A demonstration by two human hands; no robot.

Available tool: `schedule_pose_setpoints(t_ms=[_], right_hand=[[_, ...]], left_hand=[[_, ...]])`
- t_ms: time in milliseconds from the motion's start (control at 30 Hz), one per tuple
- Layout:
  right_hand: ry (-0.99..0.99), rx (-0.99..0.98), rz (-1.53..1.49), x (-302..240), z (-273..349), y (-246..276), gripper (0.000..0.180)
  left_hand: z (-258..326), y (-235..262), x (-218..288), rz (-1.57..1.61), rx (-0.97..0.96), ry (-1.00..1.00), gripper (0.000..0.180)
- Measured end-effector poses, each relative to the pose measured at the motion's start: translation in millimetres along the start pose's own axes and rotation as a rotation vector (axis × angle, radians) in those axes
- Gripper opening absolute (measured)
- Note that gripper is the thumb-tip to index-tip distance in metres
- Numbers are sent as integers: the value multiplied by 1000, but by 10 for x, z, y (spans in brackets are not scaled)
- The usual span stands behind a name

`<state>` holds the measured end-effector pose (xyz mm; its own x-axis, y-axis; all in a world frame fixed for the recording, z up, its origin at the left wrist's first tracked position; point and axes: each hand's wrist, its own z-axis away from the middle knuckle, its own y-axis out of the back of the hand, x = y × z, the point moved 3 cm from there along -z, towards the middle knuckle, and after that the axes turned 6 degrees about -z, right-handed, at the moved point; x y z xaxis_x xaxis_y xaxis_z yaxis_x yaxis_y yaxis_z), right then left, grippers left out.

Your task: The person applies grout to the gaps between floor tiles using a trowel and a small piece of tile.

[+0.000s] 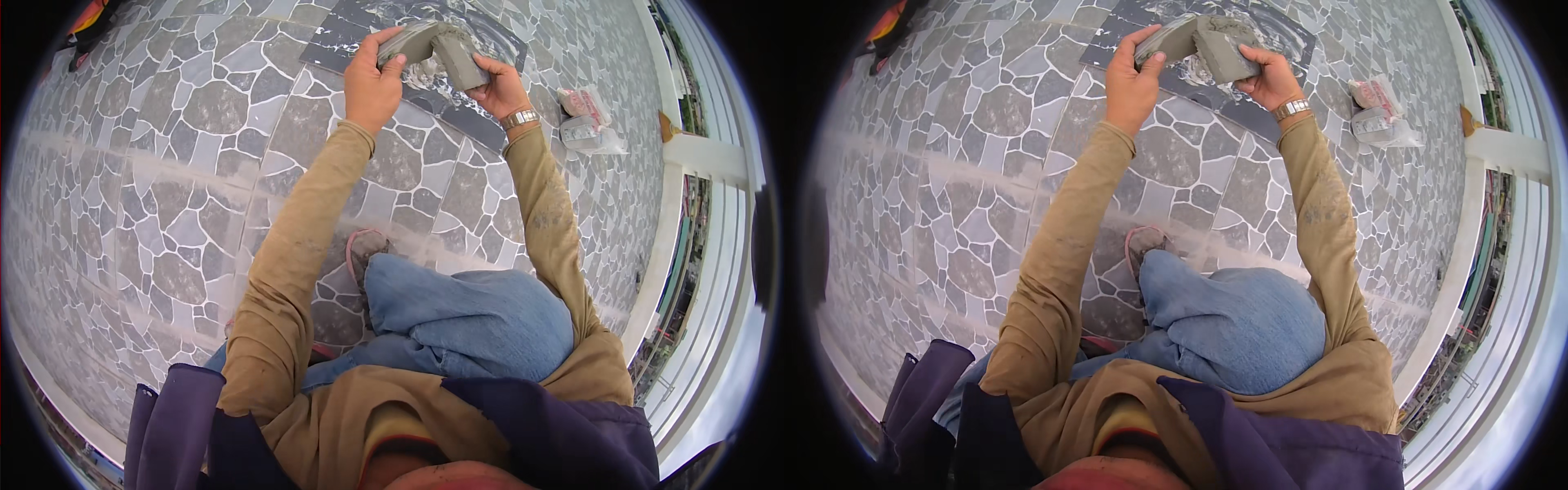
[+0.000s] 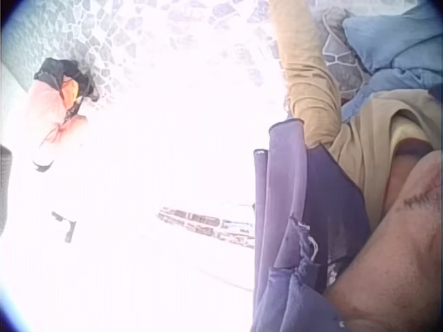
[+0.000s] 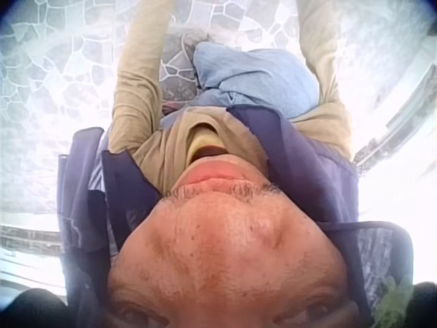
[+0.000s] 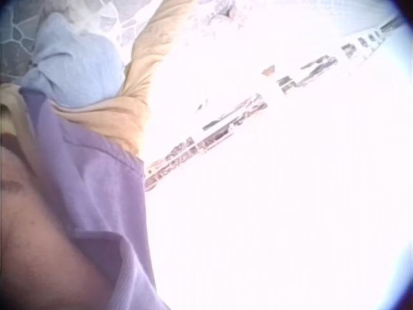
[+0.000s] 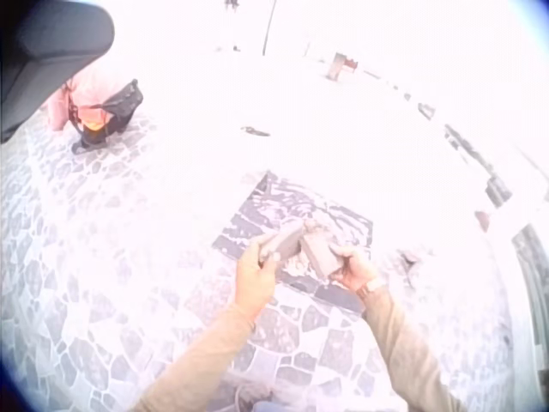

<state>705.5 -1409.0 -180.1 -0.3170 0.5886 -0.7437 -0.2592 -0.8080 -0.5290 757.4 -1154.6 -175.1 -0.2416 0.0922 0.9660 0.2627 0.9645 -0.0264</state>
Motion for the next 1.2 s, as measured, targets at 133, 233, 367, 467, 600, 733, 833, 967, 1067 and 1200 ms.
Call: schedule_pose_setpoints(t_ms=[133,233,367,467,600,733,833,967,1067,1200], right_hand=[[69,93,34,95,-60,-142,24],[138,159,70,182,-77,-384,23],[181,202,38,279,-78,-521,21],[164,197,41,285,-94,-537,21],[167,209,39,341,-89,-547,21],[159,225,72,381,-91,-534,22],[187,270,81,340,-143,-438,21],[179,293,89,190,-229,-190,24],[256,397,64,144,-302,-109,19],[252,279,-53,4,-162,21,21]], left_hand=[[80,27,-53,-64,58,-71,35],[121,37,-127,-185,169,-137,37],[123,22,-227,-138,280,-103,38],[127,-4,-244,-113,318,-110,38],[156,-18,-189,-99,372,-95,37],[145,110,-274,-132,365,-81,37],[130,187,-285,-188,235,-121,36],[185,147,-298,-147,6,-82,34],[336,160,-345,-99,-88,-23,35],[547,154,-370,478,-60,515,40]])
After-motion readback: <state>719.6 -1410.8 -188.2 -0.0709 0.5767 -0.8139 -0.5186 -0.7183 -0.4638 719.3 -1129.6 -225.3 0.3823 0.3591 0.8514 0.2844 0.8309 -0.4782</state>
